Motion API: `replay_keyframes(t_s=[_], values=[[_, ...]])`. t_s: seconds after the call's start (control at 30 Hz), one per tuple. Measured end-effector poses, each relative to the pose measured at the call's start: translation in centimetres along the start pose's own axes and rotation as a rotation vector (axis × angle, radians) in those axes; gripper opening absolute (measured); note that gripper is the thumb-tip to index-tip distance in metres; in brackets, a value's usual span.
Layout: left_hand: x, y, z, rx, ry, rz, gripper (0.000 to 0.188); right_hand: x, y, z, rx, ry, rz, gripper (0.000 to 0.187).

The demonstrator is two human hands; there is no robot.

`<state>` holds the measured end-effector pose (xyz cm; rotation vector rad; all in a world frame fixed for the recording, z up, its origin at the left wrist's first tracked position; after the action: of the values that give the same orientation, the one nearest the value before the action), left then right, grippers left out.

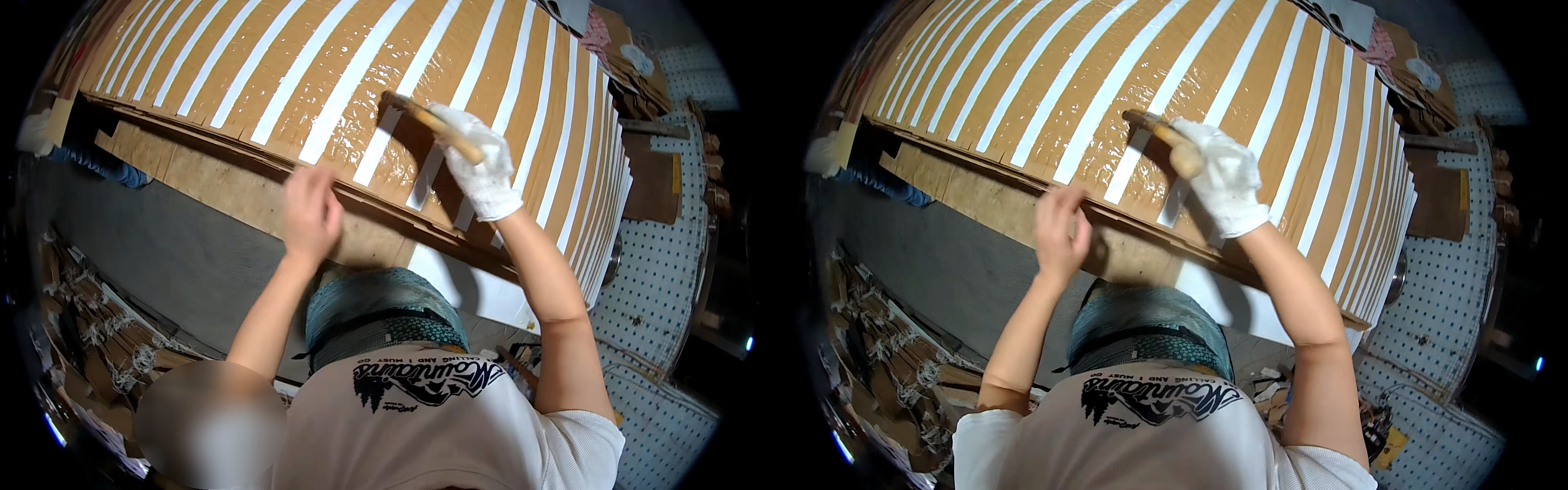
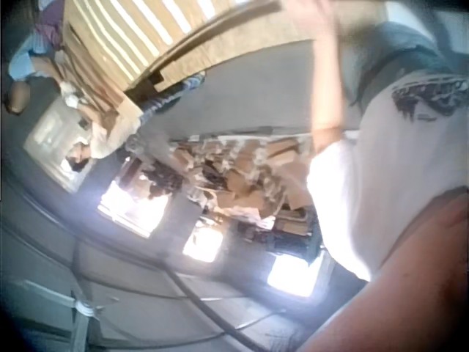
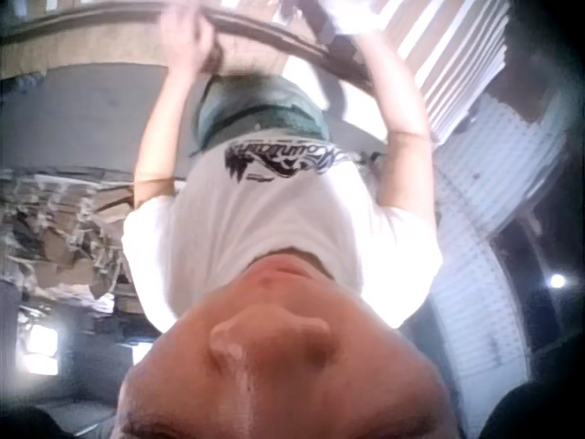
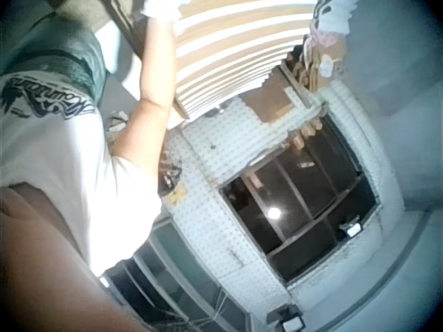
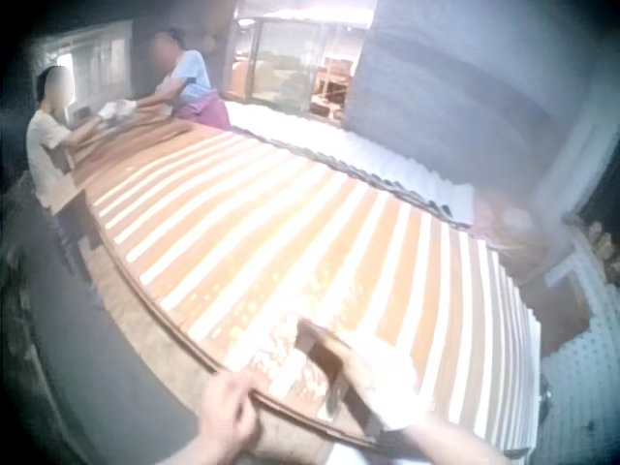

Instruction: The person repeatedly dips a brush into a metal basin and applies a clear liquid to the surface of stacked wooden boards. The boards have alternating light and dark stripes. The person works methodically across the surface, ensuring even coverage.

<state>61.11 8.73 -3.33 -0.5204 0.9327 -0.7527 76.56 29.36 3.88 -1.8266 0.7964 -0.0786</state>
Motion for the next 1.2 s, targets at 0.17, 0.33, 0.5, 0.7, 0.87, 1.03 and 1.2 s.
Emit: replay_keyframes(t_s=[0.17,0.33,0.5,0.7,0.87,1.03,1.2], values=[[-1.3,0.0,-2.2,-0.236,-0.084,-0.001,0.037,4.8,2.1,-4.9,0.099,0.033,-0.118,0.045],[-1.7,0.3,-1.5,-0.423,-0.044,-0.145,0.046,3.8,-1.2,0.1,-0.011,-0.006,-0.166,0.035],[-3.0,1.3,0.5,-0.577,-0.089,-0.322,0.075,10.6,-0.4,2.8,-0.051,0.132,0.086,0.04],[-3.6,1.6,1.2,-0.742,-0.198,-0.533,0.103,9.9,-5.6,2.4,0.011,-0.023,-0.023,0.029],[-4.6,2.1,2.5,-0.803,-0.292,-0.717,0.112,13.5,-4.9,5.9,0.151,0.186,0.006,0.025],[-5.0,2.5,2.1,-0.833,-0.336,-0.79,0.114,15.4,-6.4,5.1,-0.008,0.125,-0.25,0.026],[-6.1,2.4,2.9,-0.78,-0.399,-0.884,0.115,11.8,-8.8,10.9,0.145,0.575,0.013,0.03]])
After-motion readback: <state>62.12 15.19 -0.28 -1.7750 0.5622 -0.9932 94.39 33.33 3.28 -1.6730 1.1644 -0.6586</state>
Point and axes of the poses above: each hand's wrist, its own x-axis away from the middle knuckle, its own y-axis out of the palm, z = x × y, the point moved 4 cm from there along -x, towards the middle knuckle, and after that the axes turned 5 degrees about y, right-handed, at the moved point
